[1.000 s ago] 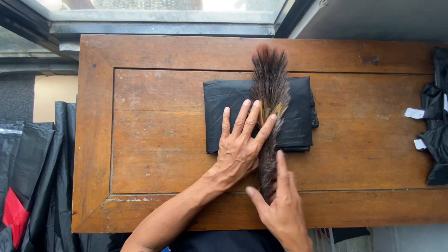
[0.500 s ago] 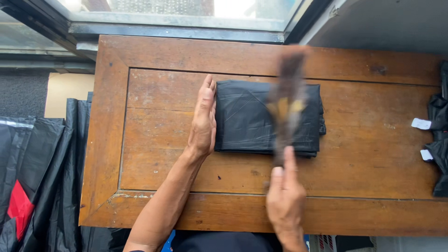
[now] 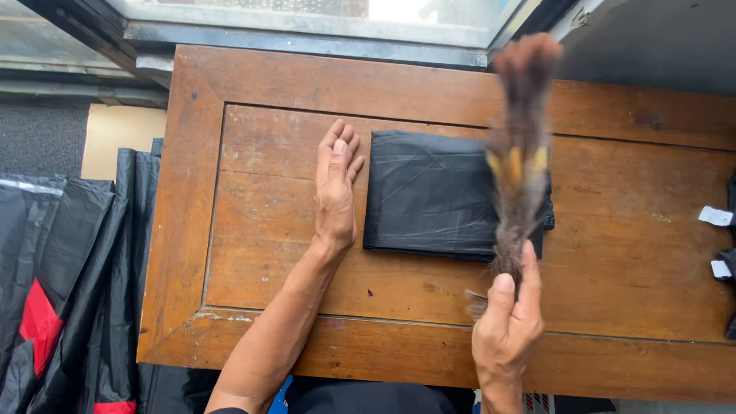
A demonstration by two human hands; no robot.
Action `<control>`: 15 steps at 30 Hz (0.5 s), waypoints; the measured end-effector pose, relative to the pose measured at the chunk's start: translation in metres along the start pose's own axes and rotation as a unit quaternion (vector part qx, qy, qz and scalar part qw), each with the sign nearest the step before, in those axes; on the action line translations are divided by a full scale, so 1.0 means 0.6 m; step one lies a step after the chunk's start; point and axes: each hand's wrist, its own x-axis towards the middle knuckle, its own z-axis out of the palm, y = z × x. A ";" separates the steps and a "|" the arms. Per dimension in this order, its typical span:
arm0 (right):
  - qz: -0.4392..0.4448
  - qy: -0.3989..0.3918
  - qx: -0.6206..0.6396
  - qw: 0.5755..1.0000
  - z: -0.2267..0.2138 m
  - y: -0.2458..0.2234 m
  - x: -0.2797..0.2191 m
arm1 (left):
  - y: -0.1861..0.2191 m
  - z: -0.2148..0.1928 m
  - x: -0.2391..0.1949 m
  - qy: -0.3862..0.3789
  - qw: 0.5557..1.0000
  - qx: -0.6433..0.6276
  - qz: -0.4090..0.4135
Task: The person folds a pair of black pants on a wooden table, smoothing them with hands and a brush. They then place the folded pants into a black drawstring bag with red trim and secure the bag.
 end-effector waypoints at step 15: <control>0.015 -0.195 0.015 0.981 0.043 -0.029 -0.047 | -0.019 0.003 -0.002 0.055 0.996 -0.035 0.060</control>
